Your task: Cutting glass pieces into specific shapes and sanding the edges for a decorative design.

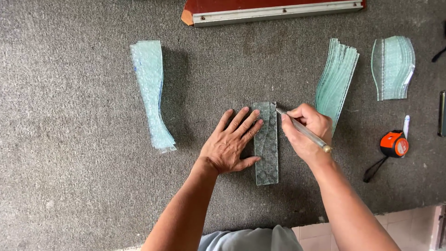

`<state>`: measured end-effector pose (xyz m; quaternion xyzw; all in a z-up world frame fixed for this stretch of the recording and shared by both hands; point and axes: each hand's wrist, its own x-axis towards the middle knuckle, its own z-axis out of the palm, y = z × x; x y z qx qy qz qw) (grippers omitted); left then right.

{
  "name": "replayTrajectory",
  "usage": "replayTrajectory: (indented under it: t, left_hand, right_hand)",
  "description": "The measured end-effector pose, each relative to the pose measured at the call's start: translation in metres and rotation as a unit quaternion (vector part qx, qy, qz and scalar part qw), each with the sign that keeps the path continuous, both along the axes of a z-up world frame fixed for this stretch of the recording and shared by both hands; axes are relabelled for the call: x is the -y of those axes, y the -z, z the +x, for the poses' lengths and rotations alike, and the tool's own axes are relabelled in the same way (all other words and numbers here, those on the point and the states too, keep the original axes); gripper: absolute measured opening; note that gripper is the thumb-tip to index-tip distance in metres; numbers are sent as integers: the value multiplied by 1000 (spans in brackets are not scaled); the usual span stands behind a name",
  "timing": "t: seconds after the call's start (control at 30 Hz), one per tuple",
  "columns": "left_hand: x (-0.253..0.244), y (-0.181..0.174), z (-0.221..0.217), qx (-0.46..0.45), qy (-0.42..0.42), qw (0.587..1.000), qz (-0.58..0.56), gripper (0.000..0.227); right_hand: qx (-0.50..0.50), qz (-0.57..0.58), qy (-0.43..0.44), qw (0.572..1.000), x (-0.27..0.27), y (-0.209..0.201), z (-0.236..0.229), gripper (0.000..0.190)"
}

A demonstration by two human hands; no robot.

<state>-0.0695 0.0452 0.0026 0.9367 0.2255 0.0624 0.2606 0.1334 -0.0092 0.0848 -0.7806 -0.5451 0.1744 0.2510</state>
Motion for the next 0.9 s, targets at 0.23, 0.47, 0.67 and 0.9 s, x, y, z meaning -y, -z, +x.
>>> replayTrajectory:
  t: [0.23,0.47,0.67,0.9]
  left_hand:
    - [0,1,0,18,-4,1000,-17,101]
    - [-2,-2,0,7,-2,1000,-24,101]
    - [2,4,1,24,-9,999,-26,101]
    - [-1,0,0,10,-9,1000,-14,100]
  right_hand:
    - [0,0,-9,1000,-2,5,3,14]
    - [-25,-10,-5,1000,-6,7,4,15]
    - [-14,-19,-2,1000,-2,20,10,18]
    - [-38,7,-7,999,-4,17,2,18]
